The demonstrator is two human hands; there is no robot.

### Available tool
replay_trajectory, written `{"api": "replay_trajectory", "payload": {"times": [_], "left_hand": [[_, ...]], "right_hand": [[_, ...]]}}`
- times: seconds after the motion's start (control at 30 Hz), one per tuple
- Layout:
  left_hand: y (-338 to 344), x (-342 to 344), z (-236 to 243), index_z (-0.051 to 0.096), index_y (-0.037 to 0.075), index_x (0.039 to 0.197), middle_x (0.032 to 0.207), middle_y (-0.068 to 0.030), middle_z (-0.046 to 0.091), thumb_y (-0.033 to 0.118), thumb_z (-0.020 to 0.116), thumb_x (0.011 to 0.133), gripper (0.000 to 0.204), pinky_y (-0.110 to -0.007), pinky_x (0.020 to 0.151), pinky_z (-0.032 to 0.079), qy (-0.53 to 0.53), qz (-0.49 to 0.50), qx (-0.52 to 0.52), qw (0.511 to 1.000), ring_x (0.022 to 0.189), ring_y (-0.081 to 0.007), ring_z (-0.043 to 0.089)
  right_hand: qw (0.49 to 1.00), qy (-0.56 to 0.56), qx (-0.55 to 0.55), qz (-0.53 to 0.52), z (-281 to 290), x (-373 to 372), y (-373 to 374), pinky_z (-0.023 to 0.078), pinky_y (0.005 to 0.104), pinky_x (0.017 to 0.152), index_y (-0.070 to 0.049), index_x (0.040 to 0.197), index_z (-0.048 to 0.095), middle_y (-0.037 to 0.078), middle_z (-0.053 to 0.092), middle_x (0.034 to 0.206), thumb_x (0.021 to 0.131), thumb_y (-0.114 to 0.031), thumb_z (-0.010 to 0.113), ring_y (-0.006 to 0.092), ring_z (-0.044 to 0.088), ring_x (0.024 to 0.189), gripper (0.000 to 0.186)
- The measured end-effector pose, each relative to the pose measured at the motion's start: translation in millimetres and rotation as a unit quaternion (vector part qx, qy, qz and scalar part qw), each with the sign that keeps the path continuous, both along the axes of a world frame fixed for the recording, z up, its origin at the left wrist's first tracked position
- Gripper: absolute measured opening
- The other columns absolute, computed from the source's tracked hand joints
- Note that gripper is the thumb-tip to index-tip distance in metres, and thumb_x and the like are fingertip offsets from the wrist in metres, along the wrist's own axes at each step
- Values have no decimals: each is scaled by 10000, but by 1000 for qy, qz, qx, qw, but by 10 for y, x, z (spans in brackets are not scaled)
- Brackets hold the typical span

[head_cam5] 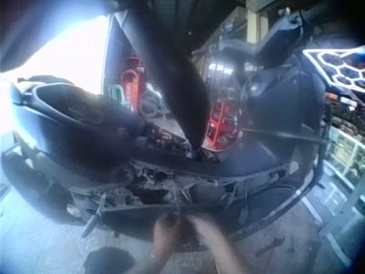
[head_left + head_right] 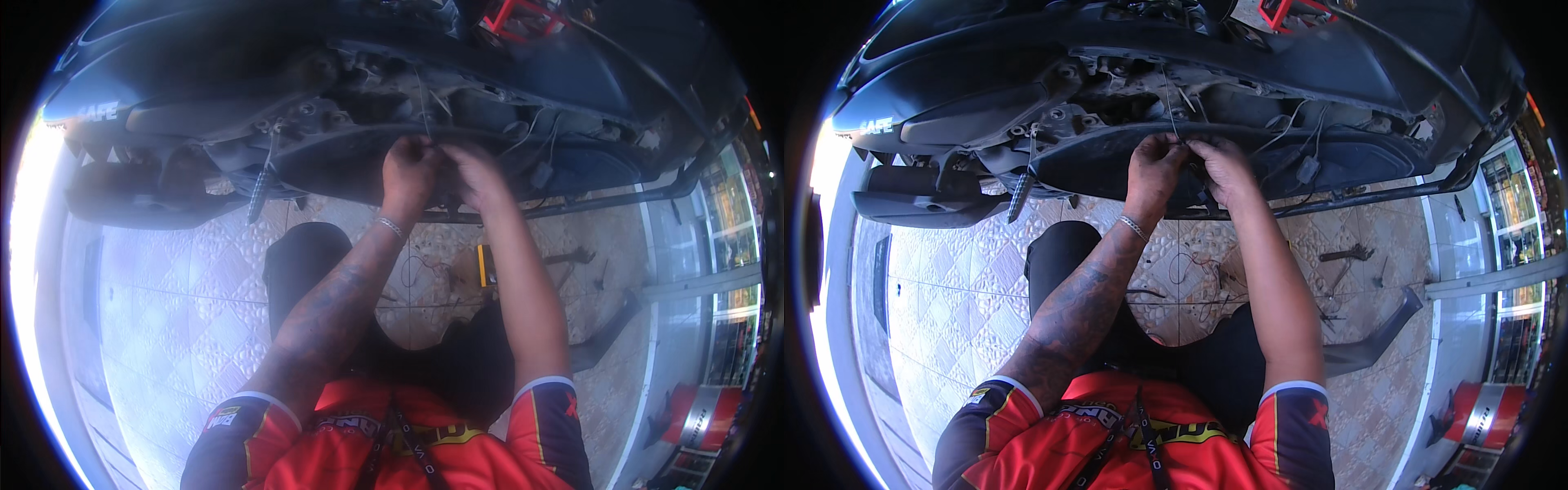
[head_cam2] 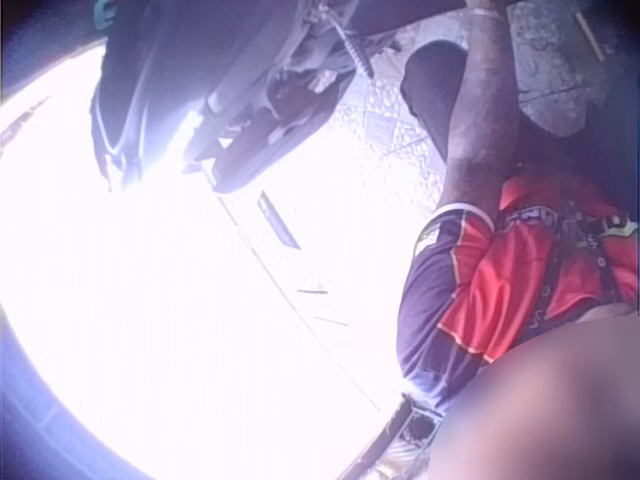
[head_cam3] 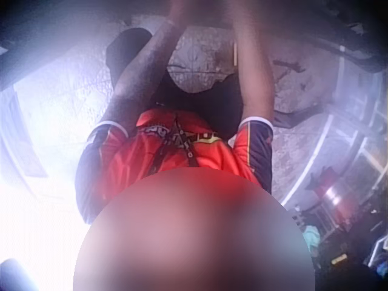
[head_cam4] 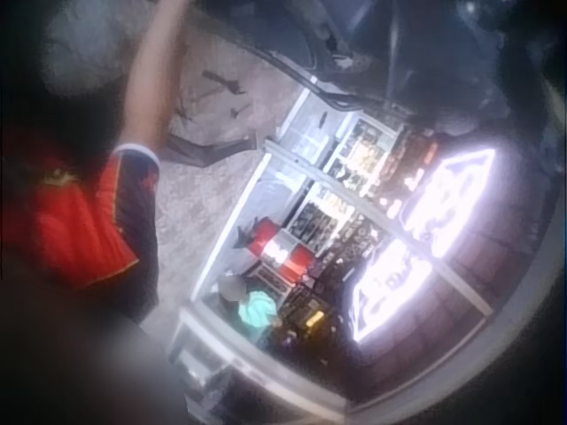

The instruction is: The person sits on the floor and works on the motorcycle's wiring under the seat area. They strip wire ends, twist them together, and wrap the connections with electrical tape. The person then tucks the wires into the motorcycle's frame.

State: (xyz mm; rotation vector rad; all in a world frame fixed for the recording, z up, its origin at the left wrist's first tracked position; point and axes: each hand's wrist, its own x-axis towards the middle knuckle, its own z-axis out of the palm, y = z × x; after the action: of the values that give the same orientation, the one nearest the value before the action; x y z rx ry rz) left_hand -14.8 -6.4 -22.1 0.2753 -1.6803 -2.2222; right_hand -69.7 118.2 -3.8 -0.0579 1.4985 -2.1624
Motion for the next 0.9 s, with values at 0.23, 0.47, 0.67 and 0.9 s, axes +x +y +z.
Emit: {"api": "replay_trajectory", "payload": {"times": [0.23, 0.47, 0.67, 0.9], "left_hand": [[-6, 22, 3, 632, 1, 1055, 983, -38, 685, 20, 664, 944, 117, -252, 794, 514, 0, -22, 60, 998, 862, -109, 642], [1, -18, -56, 663, -18, 1043, 947, -81, 723, 84, 669, 926, 155, -279, 762, 539, 5, 0, 40, 999, 843, -126, 669], [2, 0, -68, 675, -21, 1056, 962, -95, 737, 93, 662, 917, 181, -288, 793, 540, 5, 1, 34, 999, 858, -142, 683], [4, 38, -14, 671, -12, 1133, 964, -24, 683, 62, 651, 956, 193, -251, 746, 485, -5, -20, 35, 999, 833, -88, 596]], "right_hand": [[968, 158, 170, -94, 144, 170, -41, 528, 278, 799, -19, 1058, 674, 48, 701, 981, 975, -119, 661, 121, 652, 879, 131], [946, 232, 213, -81, 352, 372, -21, 514, 272, 811, 41, 1054, 721, 69, 740, 980, 953, -158, 716, 109, 662, 872, 223], [963, 135, 232, -35, 459, 333, -48, 521, 293, 670, 17, 1160, 715, 76, 724, 945, 943, -255, 733, 141, 666, 840, 349], [954, 161, 254, 3, 327, 166, -41, 508, 339, 880, 15, 1174, 705, 128, 742, 1072, 1003, -291, 652, 183, 665, 957, 355]]}}
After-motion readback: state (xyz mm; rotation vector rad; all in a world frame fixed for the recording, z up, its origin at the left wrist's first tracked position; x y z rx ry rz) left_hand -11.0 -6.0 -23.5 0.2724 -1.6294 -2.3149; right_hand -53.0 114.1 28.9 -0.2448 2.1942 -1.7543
